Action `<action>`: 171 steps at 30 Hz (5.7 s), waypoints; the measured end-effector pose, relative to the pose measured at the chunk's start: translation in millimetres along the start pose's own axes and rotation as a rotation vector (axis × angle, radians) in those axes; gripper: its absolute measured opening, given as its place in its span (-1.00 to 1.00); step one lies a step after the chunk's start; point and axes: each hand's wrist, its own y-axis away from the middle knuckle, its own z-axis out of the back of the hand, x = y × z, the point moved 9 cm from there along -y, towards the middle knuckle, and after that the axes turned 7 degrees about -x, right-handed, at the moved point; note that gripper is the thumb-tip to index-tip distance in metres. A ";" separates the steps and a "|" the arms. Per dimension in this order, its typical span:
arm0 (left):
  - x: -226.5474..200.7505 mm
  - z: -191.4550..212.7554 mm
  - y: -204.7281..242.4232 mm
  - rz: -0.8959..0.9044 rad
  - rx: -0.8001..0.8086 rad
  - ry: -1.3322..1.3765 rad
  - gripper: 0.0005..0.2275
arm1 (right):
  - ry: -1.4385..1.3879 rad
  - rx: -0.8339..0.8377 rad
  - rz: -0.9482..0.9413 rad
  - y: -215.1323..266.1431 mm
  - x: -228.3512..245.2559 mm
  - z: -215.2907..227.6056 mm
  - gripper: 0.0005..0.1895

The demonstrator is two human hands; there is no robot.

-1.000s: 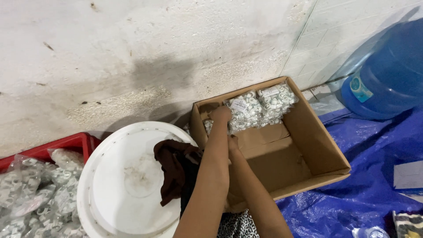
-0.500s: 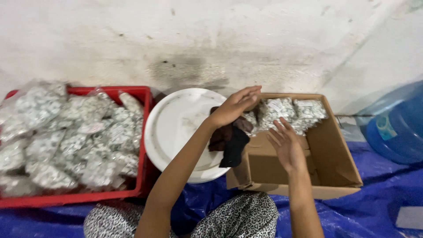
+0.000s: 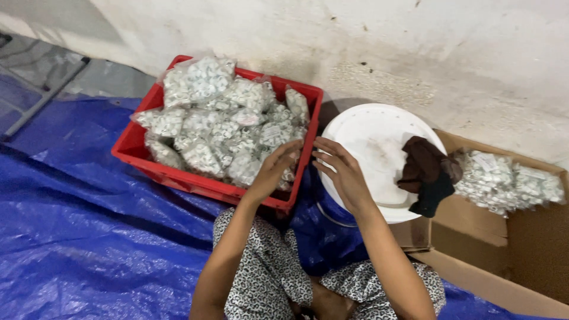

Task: Wiping small plastic bags of components with a cloth and transferring them from a crate to a box.

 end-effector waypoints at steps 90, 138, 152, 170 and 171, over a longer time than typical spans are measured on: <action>32.7 -147.9 -55.6 -0.364 0.180 -1.052 -0.19 | 1.492 -0.358 0.518 -5.1 33.5 160.9 -0.55; 29.6 -138.6 -57.9 -0.292 0.099 -0.920 -0.22 | 1.375 -0.409 0.723 14.5 43.8 155.4 -0.67; 37.9 -140.9 -62.4 -0.278 0.140 -0.953 -0.24 | 1.502 -0.462 0.749 -5.5 44.4 153.7 -0.71; 36.9 -140.6 -62.1 -0.308 0.116 -0.938 -0.23 | 1.468 -0.513 0.982 11.8 47.3 147.9 -0.86; 37.8 -140.8 -61.9 -0.304 0.120 -0.935 -0.23 | 1.469 -0.526 0.968 11.4 47.1 149.6 -0.85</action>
